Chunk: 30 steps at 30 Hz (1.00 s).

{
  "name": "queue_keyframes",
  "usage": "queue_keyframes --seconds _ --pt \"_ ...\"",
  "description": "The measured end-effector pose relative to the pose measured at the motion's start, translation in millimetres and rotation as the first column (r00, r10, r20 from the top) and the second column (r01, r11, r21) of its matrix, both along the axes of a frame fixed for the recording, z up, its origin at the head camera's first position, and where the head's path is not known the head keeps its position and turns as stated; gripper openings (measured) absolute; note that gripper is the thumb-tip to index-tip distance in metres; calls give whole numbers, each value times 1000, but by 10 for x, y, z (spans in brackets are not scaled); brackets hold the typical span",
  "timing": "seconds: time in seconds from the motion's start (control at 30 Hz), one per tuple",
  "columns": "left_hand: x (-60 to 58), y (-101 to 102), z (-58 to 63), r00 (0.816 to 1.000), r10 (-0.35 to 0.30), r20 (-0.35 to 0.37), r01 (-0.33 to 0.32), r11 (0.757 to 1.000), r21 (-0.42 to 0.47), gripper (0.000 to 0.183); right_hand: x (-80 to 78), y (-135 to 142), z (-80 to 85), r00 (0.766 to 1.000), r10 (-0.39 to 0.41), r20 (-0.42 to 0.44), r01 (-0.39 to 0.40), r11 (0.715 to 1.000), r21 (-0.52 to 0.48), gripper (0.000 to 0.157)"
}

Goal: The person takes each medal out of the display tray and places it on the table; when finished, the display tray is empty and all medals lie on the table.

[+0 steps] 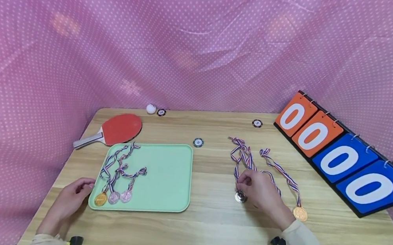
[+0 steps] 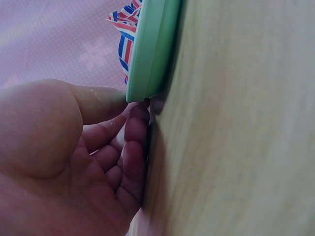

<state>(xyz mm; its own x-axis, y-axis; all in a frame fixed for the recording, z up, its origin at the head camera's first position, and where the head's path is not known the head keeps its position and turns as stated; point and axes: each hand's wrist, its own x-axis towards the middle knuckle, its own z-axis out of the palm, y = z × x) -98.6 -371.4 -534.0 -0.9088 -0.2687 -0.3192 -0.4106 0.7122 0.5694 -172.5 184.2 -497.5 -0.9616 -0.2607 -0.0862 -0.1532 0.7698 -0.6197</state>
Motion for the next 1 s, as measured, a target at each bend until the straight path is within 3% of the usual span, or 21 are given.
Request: queue_keyframes --seconds 0.17,0.3,0.47,0.6,0.8,1.0 --pt "24 -25 7 1000 6 2 -6 1000 7 48 -106 -108 213 998 -44 -46 42 998 -41 5" --pt "64 -52 -7 1000 15 5 -15 1000 5 46 -138 -416 213 995 13 -95 -22 995 -94 7" --pt "93 -68 -20 1000 -2 -26 1 1000 -10 45 -54 -1012 134 996 87 23 -81 977 -198 13" --pt "61 -42 -35 999 4 -44 -5 1000 -10 43 53 -1507 73 976 190 110 -157 954 -257 18" --pt "-37 38 -67 996 -15 -87 18 1000 24 39 106 -2094 -4 948 298 109 -269 937 -225 11" --pt "-21 -4 -43 997 -13 -81 13 1000 -2 38 123 -2660 -140 939 338 64 -327 935 -139 10"
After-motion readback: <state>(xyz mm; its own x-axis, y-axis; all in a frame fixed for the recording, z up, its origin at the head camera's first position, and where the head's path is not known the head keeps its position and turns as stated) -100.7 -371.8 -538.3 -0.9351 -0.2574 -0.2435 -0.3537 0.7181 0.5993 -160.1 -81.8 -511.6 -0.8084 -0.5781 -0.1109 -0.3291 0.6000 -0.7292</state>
